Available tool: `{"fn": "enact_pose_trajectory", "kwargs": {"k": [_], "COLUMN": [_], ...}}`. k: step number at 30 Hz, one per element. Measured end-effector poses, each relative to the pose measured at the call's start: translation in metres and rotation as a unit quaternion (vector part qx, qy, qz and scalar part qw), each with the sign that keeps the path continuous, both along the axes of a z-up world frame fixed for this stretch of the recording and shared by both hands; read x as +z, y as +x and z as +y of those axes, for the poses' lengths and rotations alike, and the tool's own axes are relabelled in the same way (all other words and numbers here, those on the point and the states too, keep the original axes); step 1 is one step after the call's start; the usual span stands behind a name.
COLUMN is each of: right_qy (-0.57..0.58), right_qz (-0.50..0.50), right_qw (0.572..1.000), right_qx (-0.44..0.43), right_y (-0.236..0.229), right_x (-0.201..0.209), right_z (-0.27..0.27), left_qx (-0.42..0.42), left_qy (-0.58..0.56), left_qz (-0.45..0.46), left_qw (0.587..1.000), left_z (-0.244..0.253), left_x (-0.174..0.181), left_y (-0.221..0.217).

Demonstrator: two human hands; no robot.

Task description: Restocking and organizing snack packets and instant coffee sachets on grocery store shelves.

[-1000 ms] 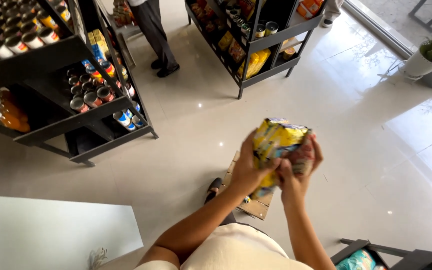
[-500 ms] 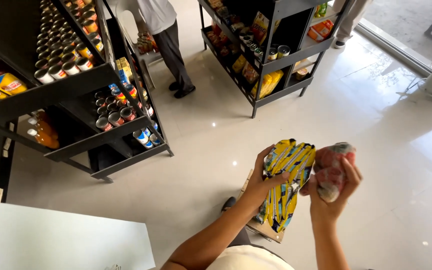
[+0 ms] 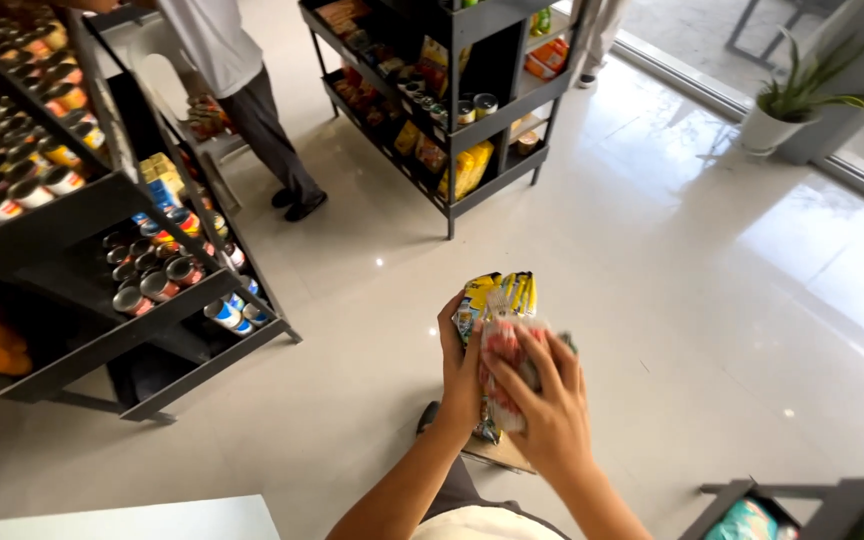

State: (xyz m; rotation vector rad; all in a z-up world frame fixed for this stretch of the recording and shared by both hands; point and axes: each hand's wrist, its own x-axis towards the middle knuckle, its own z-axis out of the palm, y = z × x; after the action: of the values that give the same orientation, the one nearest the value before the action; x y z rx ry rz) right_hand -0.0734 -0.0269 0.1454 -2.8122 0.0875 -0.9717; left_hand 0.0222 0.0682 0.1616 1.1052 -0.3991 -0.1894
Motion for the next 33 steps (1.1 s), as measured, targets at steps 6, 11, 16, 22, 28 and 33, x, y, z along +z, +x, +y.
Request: {"fn": "enact_pose_trajectory", "kwargs": {"k": [6,11,16,22,28,33], "right_qy": [-0.048,-0.001,0.019,0.051,0.091,0.289], "right_qz": [-0.087,-0.132,-0.138,-0.133,-0.180,-0.289], "right_qw": [0.995,0.991,0.989,0.979,0.979,0.907], "right_qx": [-0.016,0.019,-0.049,-0.148,0.015,0.103], "right_y": [0.016,-0.019,-0.017,-0.019,-0.064,-0.090], "right_x": [0.058,0.014,-0.004,0.015,-0.010,-0.002], "right_z": [-0.011,-0.002,-0.028,-0.046,0.003,-0.045], "left_qx": [0.016,0.008,-0.016,-0.098,-0.046,-0.130], "left_qy": [0.006,0.037,0.109,0.187,0.096,0.003], "left_qz": [0.060,0.122,0.084,-0.056,0.036,0.189], "left_qw": [0.998,0.992,0.990,0.976,0.994,0.973], "left_z": [-0.027,-0.023,-0.036,-0.044,-0.048,-0.042], "left_x": [-0.007,0.016,-0.015,-0.032,-0.021,-0.009], "left_y": [-0.031,-0.011,-0.030,-0.054,-0.020,-0.015]}}
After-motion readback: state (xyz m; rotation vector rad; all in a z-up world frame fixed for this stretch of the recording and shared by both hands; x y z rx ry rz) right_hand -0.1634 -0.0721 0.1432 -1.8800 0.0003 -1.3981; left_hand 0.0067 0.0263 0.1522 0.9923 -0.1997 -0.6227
